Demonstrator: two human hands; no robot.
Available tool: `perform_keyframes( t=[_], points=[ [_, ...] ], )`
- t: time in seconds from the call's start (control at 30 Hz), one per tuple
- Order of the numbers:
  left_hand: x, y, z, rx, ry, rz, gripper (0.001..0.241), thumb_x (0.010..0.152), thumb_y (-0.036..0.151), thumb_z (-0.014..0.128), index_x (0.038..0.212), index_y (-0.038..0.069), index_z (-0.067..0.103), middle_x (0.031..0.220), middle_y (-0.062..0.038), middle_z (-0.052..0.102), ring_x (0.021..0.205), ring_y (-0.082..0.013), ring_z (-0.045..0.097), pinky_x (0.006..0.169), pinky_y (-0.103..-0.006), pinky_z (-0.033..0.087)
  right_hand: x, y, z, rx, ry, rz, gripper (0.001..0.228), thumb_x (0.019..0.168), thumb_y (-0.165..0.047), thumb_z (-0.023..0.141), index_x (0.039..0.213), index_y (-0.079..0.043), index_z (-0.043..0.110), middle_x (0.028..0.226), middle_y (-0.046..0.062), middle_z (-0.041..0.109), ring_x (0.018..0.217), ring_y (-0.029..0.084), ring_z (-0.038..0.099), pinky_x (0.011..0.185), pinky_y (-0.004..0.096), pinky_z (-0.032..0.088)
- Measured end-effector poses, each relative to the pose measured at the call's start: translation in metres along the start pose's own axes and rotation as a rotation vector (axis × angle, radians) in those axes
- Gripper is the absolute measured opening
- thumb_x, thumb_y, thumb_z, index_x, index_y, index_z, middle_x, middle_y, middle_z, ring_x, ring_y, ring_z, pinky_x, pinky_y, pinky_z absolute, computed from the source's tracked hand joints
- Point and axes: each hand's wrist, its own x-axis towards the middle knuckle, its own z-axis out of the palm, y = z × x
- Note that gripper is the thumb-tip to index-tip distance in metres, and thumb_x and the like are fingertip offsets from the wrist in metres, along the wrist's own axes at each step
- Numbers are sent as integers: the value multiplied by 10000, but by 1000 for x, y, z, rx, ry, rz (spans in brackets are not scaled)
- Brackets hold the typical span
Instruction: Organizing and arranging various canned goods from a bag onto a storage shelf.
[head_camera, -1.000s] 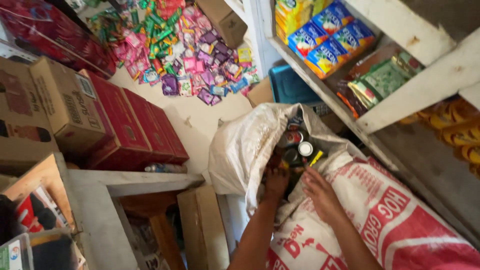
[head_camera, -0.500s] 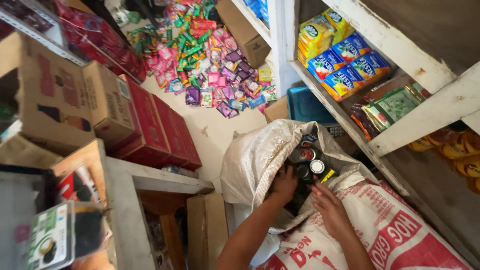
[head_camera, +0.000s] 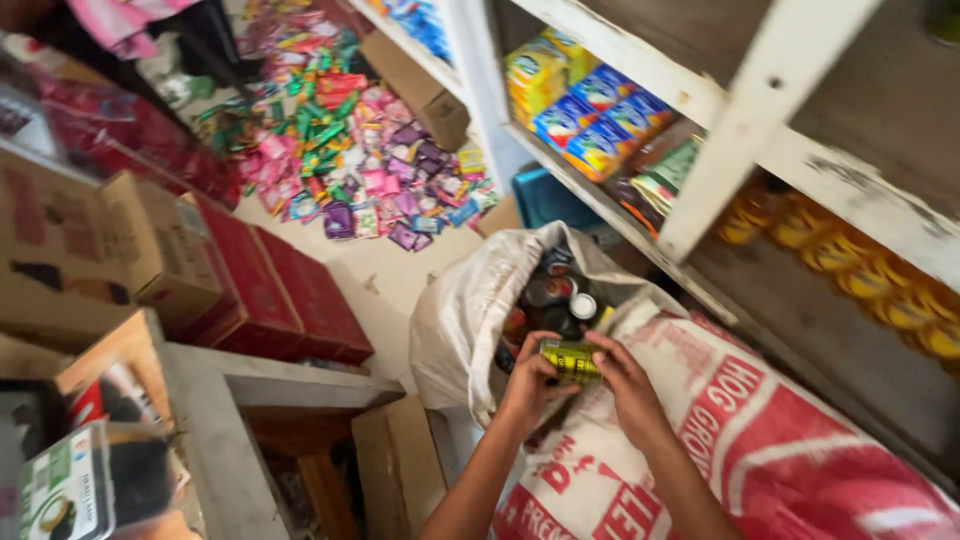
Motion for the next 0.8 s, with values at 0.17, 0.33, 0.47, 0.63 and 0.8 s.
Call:
perform_keyframes(
  t=[0.17, 0.33, 0.47, 0.63, 0.8],
  points=[
    [-16, -2, 42, -366, -11, -209, 467, 889, 495, 632, 1149, 108, 646, 1111, -156, 667, 963, -319, 671, 670, -453, 614, -44, -50, -13, 47, -3, -71, 429, 957, -87, 552, 1370, -14, 640, 1324, 142, 680, 1103, 228, 609, 930, 332, 466],
    [-15, -22, 69, -473, -246, -522, 386, 986, 375, 599, 1161, 36, 654, 1037, -160, 715, 789, -300, 686, 560, -422, 613, -83, -73, -25, -17, -118, -246, 564, 790, -103, 700, 1343, -20, 625, 1369, 146, 666, 1229, 281, 619, 1054, 410, 460],
    [-26, -25, 92, -341, -296, -474, 373, 1026, 344, 538, 1209, 35, 640, 1011, -157, 704, 759, -273, 684, 557, -374, 597, -107, -100, -27, -100, -92, -318, 418, 806, -146, 711, 1213, -49, 699, 1340, 141, 703, 1248, 315, 633, 1075, 483, 460],
    [-53, -13, 128, -542, -520, -333, 133, 986, 205, 499, 1020, 112, 588, 1104, -129, 622, 998, -270, 645, 835, -452, 603, -123, -114, -20, 82, 160, -352, 389, 1033, -210, 435, 1095, 52, 717, 1083, 201, 767, 1023, 284, 703, 975, 418, 535],
    [-54, -12, 134, -580, -383, -468, 330, 977, 226, 468, 1190, 23, 619, 1129, -182, 665, 982, -323, 673, 842, -499, 594, -143, -133, -32, 167, -23, -338, 511, 985, -164, 444, 1429, 82, 496, 1336, 266, 669, 1243, 363, 641, 1061, 471, 506]
  ],
)
